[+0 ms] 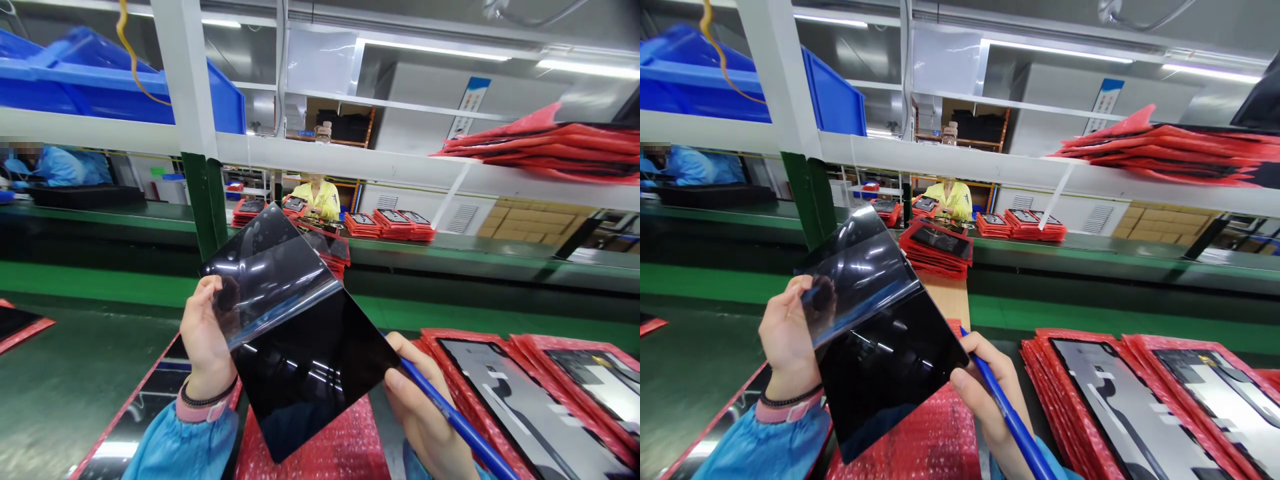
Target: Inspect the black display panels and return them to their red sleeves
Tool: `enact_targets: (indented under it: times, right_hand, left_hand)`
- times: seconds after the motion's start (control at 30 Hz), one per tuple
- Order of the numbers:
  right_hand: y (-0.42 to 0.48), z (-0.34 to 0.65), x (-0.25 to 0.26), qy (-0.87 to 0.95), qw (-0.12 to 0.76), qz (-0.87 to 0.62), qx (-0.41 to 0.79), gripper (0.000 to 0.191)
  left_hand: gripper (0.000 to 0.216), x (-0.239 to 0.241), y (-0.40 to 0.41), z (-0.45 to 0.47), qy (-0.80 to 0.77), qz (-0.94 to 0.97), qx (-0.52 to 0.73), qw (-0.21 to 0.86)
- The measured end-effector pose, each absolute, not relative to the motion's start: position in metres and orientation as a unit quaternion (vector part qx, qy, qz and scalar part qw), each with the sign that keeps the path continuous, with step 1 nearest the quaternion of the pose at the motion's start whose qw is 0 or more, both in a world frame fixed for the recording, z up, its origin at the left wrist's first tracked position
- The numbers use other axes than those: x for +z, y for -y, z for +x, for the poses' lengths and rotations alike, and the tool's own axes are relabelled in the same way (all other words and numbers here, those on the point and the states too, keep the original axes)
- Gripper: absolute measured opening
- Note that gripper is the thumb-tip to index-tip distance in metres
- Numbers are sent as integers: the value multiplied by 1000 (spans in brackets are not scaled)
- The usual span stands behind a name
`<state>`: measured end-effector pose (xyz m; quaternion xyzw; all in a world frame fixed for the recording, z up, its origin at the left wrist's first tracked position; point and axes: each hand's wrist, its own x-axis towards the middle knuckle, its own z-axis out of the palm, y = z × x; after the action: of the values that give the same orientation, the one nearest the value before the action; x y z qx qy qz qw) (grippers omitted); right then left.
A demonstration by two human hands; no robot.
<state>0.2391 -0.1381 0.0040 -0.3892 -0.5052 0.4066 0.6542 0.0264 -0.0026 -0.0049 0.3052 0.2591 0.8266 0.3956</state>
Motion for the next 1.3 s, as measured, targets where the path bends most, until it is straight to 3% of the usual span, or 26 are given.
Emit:
enact_targets:
  times: [0.23, 0.47, 0.67, 0.93, 1.13, 1.3]
  right_hand:
    - [134, 243, -7, 477, 658, -384, 437, 33]
    - [135, 244, -4, 513, 619, -480, 350, 42]
    - [127, 248, -24, 502, 632, -499, 316, 27]
    - [128, 236, -13, 582, 568, -444, 376, 54]
    - [124, 233, -10, 586, 584, -402, 392, 51]
    - [124, 235, -19, 623, 571, -454, 280, 61]
  left_hand:
    - [9, -8, -2, 20, -257, 326, 822, 390]
    - [10, -5, 5, 23, -235, 387, 820, 350]
    - [21, 1, 25, 38, -214, 453, 754, 424]
    - [24, -5, 28, 42, -188, 493, 730, 433]
    - [24, -9, 26, 41, -191, 491, 739, 420]
    - [24, -11, 26, 41, -203, 482, 739, 426]
